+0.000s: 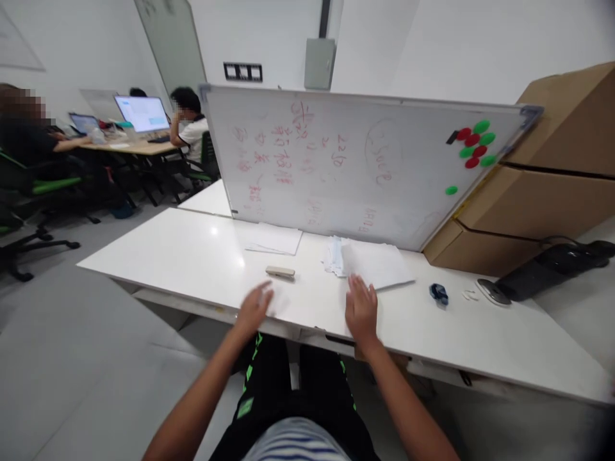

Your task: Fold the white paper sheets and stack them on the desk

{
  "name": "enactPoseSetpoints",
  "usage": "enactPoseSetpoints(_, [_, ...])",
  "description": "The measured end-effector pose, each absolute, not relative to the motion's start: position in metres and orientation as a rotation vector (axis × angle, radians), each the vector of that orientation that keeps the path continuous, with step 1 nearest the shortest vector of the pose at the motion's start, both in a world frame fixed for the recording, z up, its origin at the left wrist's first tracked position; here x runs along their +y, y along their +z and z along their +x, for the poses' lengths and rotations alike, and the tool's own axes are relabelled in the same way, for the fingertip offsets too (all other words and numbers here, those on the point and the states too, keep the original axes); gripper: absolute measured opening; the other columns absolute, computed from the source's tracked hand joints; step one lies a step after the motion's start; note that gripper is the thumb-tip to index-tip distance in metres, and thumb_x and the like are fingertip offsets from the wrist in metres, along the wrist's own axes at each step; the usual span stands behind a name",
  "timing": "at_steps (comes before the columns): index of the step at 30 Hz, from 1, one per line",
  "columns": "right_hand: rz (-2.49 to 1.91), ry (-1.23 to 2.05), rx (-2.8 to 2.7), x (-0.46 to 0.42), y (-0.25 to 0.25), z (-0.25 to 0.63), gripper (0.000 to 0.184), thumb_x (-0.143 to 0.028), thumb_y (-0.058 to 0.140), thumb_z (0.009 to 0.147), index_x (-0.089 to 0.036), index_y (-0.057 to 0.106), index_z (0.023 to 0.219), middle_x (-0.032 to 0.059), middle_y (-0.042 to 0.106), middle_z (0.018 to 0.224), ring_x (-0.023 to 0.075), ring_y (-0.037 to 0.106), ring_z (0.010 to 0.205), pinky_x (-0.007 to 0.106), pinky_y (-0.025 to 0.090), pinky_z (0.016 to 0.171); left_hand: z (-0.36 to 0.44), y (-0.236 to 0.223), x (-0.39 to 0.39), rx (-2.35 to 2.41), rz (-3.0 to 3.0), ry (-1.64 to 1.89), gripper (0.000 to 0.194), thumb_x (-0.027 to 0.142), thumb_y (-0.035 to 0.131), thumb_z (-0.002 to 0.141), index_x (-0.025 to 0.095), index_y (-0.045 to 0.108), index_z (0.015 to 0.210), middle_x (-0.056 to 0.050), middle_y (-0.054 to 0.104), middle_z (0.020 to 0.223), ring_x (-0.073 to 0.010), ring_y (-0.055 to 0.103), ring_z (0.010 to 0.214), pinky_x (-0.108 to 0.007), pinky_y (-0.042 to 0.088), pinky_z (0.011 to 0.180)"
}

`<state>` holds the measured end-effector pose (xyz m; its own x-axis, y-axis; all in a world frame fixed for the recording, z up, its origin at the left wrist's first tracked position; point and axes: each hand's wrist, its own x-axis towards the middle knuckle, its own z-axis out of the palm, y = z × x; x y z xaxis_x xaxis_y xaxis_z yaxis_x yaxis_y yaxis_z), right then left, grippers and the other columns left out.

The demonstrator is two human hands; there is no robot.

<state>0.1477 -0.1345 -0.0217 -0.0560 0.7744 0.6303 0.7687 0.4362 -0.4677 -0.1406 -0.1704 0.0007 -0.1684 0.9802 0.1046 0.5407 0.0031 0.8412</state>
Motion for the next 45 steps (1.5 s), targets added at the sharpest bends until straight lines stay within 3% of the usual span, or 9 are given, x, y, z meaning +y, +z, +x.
enactPoseSetpoints(3, [-1.087,0.06,-2.052,-0.19,-0.024,0.099,0.053,-0.021,0.038,0.092,-0.031,0.036,0.144,0.0051,0.047,0.143,0.0252,0.036,0.137,0.057,0.019,0.113,-0.092,0.01,-0.205,1.11,1.317,1.186,0.066,0.056,0.049,0.085,0.021,0.043,0.14,-0.013,0.052,0.138,-0.0272,0.047,0.128,-0.043,0.04,0.105])
enactPoseSetpoints(8, [-0.914,0.198,-2.358,-0.239,-0.024,0.056,0.063,-0.027,0.046,0.09,-0.021,0.024,0.149,0.0116,0.032,0.151,0.0296,0.027,0.141,0.06,0.021,0.112,-0.065,0.018,-0.218,1.134,0.912,1.375,0.054,0.051,0.055,0.085,0.019,0.056,0.128,-0.012,0.065,0.121,-0.025,0.059,0.114,-0.043,0.042,0.103])
enactPoseSetpoints(11, [-0.949,0.181,-2.289,-0.233,-0.023,0.07,0.054,-0.025,0.045,0.091,-0.025,0.034,0.144,0.0104,0.041,0.147,0.0276,0.035,0.137,0.06,0.019,0.112,-0.083,0.015,-0.209,1.11,0.913,1.306,0.053,0.052,0.057,0.084,0.015,0.059,0.122,-0.013,0.067,0.117,-0.0252,0.063,0.105,-0.042,0.047,0.095])
enactPoseSetpoints(16, [-1.274,0.297,-1.797,-0.209,-0.028,0.106,0.04,-0.032,0.048,0.09,-0.021,0.052,0.128,0.014,0.047,0.141,0.0295,0.041,0.132,0.054,0.034,0.106,-0.113,0.005,-0.2,1.214,1.028,1.062,0.056,0.055,0.06,0.079,0.013,0.062,0.115,-0.013,0.07,0.108,-0.0274,0.065,0.098,-0.041,0.051,0.087])
enactPoseSetpoints(22, [-1.566,0.698,-1.125,-0.231,-0.057,0.129,0.03,-0.047,0.059,0.081,-0.019,0.058,0.092,0.0065,0.064,0.089,0.0219,0.06,0.084,0.036,0.05,0.075,-0.125,-0.004,-0.202,1.363,1.219,0.812,0.055,0.057,0.057,0.079,0.013,0.064,0.11,-0.012,0.069,0.109,-0.0304,0.063,0.101,-0.041,0.05,0.085])
enactPoseSetpoints(25, [-1.558,1.006,-0.848,-0.245,-0.068,0.134,0.043,-0.049,0.071,0.069,-0.02,0.058,0.098,0.0065,0.066,0.097,0.0223,0.062,0.089,0.033,0.05,0.072,-0.122,-0.002,-0.207,1.278,1.286,0.742,0.053,0.057,0.054,0.082,0.014,0.063,0.11,-0.01,0.07,0.107,-0.0281,0.064,0.097,-0.038,0.051,0.081])
enactPoseSetpoints(29, [-1.383,1.425,-0.842,-0.249,-0.051,0.142,0.049,-0.051,0.071,0.07,-0.018,0.064,0.105,0.0087,0.07,0.103,0.0253,0.064,0.091,0.034,0.051,0.071,-0.111,0.02,-0.213,1.249,1.44,0.759,0.045,0.056,0.049,0.085,0.017,0.066,0.102,-0.005,0.071,0.1,-0.0243,0.063,0.092,-0.034,0.05,0.079])
enactPoseSetpoints(36, [-1.518,0.755,-1.356,-0.221,0.005,0.152,0.044,-0.053,0.055,0.084,-0.012,0.07,0.094,0.0116,0.072,0.09,0.0297,0.063,0.093,0.038,0.047,0.081,-0.096,0.064,-0.201,1.296,1.847,1.02,0.037,0.045,0.047,0.091,0.021,0.068,0.11,-0.003,0.071,0.104,-0.0225,0.063,0.098,-0.032,0.047,0.087])
enactPoseSetpoints(45, [-1.49,0.043,-1.958,-0.193,-0.024,0.155,0.032,-0.029,0.034,0.095,-0.013,0.061,0.101,0.0139,0.066,0.092,0.0263,0.059,0.089,0.04,0.043,0.083,-0.1,0.012,-0.185,1.458,1.898,1.015,0.037,0.043,0.042,0.094,0.02,0.067,0.108,-0.004,0.071,0.097,-0.0211,0.064,0.092,-0.029,0.049,0.081])
